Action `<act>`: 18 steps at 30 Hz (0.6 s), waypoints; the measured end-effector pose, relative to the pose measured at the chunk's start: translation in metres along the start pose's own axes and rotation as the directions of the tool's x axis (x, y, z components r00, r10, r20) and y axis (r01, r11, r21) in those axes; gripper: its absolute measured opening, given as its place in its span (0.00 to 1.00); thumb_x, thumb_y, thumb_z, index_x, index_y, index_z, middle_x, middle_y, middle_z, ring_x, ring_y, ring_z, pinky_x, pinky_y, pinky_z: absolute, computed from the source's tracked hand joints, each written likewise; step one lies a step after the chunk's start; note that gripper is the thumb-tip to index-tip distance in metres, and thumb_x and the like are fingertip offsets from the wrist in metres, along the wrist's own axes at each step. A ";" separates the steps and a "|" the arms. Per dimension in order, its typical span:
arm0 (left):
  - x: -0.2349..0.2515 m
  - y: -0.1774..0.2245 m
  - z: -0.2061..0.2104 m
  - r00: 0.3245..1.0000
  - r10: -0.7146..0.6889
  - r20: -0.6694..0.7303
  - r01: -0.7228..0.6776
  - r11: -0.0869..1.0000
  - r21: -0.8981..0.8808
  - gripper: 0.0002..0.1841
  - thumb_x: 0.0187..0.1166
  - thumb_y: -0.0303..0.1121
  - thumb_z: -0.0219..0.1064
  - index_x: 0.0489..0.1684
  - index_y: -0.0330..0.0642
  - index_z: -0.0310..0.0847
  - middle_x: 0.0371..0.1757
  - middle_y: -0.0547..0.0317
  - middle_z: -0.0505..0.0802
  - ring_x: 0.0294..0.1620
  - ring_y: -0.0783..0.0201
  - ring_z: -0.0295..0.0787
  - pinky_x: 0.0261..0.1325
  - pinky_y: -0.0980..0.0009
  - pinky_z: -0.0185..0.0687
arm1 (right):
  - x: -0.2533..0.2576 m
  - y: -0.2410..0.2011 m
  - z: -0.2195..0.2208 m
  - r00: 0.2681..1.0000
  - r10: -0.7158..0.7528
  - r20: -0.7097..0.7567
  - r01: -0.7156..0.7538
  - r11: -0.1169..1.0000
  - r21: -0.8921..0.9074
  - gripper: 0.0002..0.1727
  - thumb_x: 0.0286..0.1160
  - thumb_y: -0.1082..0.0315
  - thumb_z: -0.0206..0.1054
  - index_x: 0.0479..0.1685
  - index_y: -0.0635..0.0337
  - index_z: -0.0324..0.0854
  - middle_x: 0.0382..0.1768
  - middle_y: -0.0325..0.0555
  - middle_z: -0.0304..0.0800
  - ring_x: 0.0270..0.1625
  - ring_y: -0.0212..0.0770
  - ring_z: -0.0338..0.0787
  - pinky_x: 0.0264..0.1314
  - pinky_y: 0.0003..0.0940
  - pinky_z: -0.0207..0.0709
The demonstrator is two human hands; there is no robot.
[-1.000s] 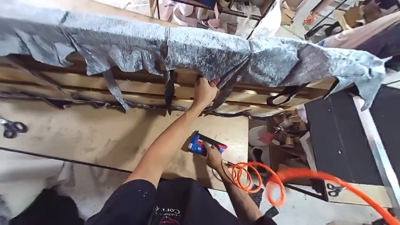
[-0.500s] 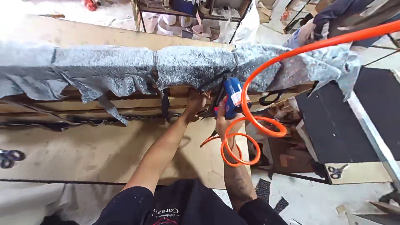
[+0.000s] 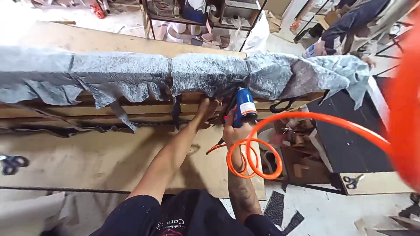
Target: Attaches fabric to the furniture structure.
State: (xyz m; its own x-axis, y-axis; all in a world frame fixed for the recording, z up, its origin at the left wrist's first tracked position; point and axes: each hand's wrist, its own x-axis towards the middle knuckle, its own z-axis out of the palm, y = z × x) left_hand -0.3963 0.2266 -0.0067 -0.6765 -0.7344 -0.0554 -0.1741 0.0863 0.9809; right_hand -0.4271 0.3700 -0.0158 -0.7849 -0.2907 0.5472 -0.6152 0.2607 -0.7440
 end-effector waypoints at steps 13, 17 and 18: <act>-0.059 0.017 -0.065 0.957 -0.004 -0.290 -0.121 0.903 -0.413 0.28 0.84 0.51 0.67 0.63 0.31 0.80 0.55 0.46 0.95 0.55 0.53 0.95 0.62 0.51 0.92 | 0.003 -0.010 -0.014 0.998 -0.045 0.049 0.042 0.996 0.078 0.15 0.74 0.61 0.73 0.42 0.68 0.89 0.30 0.45 0.94 0.33 0.32 0.94 0.41 0.33 0.90; -0.056 0.034 -0.079 0.893 -0.087 -0.441 -0.142 0.876 -0.461 0.29 0.82 0.56 0.68 0.52 0.31 0.84 0.33 0.48 0.96 0.26 0.52 0.95 0.33 0.55 0.96 | 0.017 0.006 -0.002 0.996 -0.077 0.052 0.077 0.997 0.004 0.17 0.79 0.57 0.70 0.51 0.64 0.89 0.34 0.48 0.95 0.37 0.36 0.95 0.45 0.37 0.88; -0.046 0.035 -0.083 0.855 -0.025 -0.519 -0.207 0.900 -0.383 0.26 0.83 0.54 0.68 0.45 0.31 0.84 0.24 0.51 0.91 0.19 0.55 0.90 0.27 0.56 0.95 | 0.020 0.007 0.003 0.995 -0.085 0.054 0.085 0.996 0.002 0.17 0.79 0.57 0.70 0.48 0.64 0.89 0.32 0.47 0.94 0.35 0.35 0.94 0.42 0.36 0.87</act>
State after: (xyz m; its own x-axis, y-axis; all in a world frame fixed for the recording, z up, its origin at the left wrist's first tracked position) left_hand -0.3116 0.2073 0.0453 -0.2027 -0.9789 0.0251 0.2573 -0.0285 0.9659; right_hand -0.4472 0.3635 -0.0110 -0.7248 -0.3606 0.5870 -0.6795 0.2334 -0.6956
